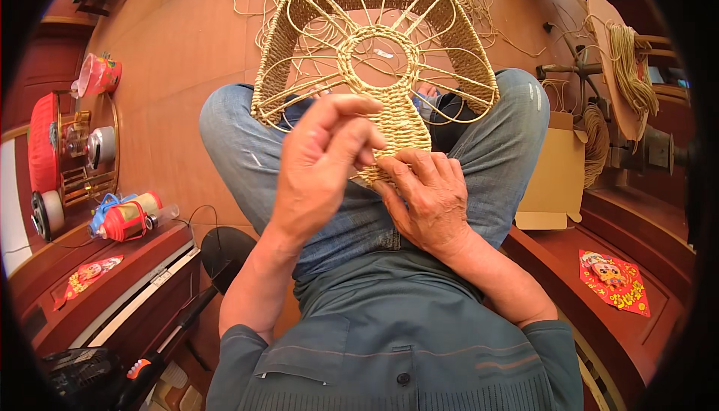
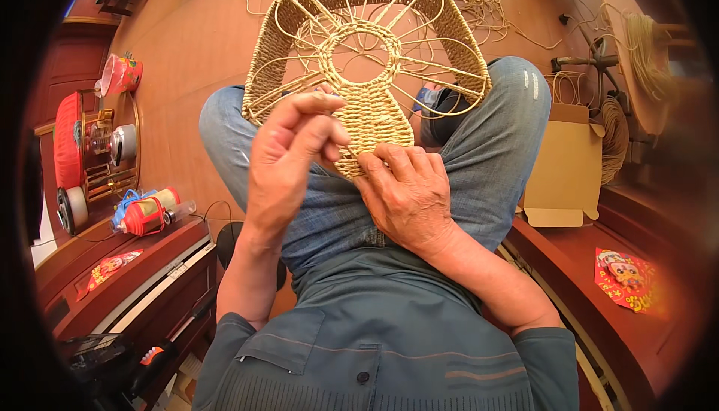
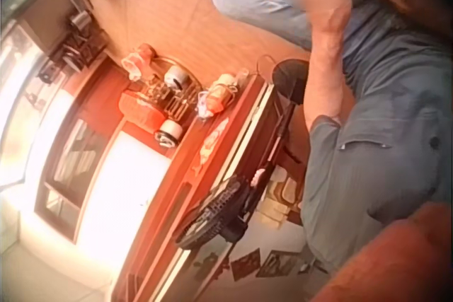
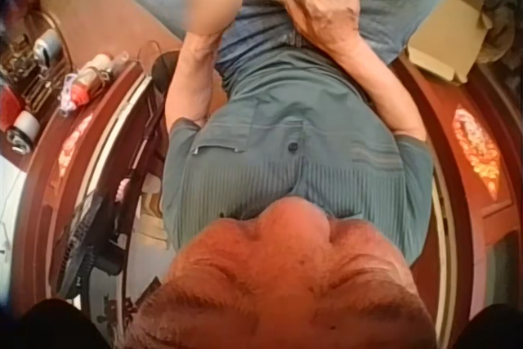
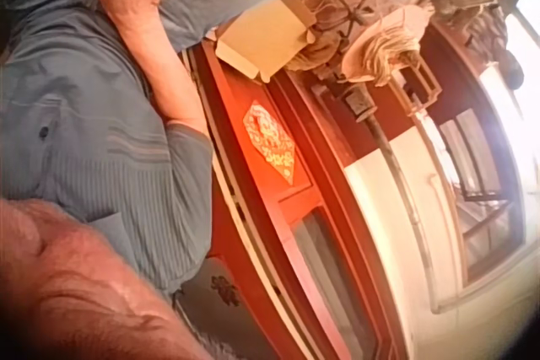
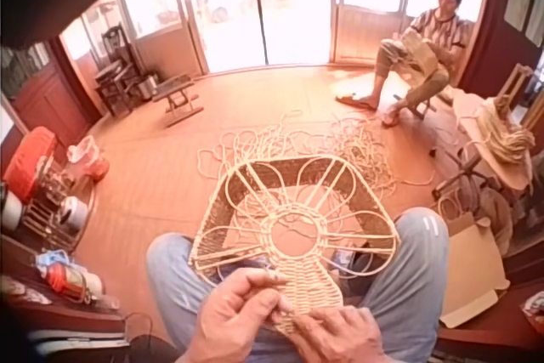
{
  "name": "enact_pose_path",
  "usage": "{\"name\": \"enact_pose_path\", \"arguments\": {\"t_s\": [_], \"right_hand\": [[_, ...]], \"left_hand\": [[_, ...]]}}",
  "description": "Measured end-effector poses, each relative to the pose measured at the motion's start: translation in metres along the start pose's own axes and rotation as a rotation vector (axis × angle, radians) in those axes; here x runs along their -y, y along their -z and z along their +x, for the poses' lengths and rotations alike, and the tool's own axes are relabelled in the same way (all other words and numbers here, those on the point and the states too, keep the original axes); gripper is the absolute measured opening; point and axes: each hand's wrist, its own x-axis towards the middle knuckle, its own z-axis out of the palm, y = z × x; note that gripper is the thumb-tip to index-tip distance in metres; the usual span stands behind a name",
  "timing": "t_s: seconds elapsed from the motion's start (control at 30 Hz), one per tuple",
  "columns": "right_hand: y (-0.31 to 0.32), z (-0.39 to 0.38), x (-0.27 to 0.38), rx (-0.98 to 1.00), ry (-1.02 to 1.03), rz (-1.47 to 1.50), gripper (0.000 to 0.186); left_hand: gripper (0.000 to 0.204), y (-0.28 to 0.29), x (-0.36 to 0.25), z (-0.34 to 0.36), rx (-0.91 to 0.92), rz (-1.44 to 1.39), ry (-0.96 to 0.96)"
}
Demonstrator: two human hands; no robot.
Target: The person is weaving a wicker or straw object by interlacing fibers around a shaped frame.
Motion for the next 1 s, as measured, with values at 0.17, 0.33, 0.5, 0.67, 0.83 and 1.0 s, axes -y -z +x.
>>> {"name": "enact_pose_path", "arguments": {"t_s": [0.17, 0.33, 0.5, 0.67, 0.83, 1.0], "right_hand": [[-0.001, -0.001, 0.000, 0.018, 0.008, -0.079, 0.039], [-0.001, -0.004, 0.001, 0.068, -0.008, -0.069, 0.043], [0.000, -0.010, -0.005, 0.047, 0.008, 0.014, 0.047], [-0.003, -0.012, -0.009, 0.013, 0.033, 0.020, 0.047], [-0.003, -0.016, -0.010, 0.006, 0.003, 0.101, 0.043], [-0.003, -0.018, -0.016, -0.104, -0.002, 0.215, 0.037]], "left_hand": [[0.021, -0.021, 0.002, 0.007, 0.213, 0.204, -0.103], [0.023, -0.001, -0.001, 0.000, -0.016, 0.385, -0.107], [0.021, 0.002, 0.015, -0.016, 0.016, 0.722, -0.104], [0.015, 0.000, 0.030, -0.011, 0.048, 0.825, -0.265], [0.013, 0.001, 0.030, -0.008, 0.074, 0.933, -0.368], [0.013, -0.001, 0.029, -0.008, 0.046, 0.981, -0.396]]}}
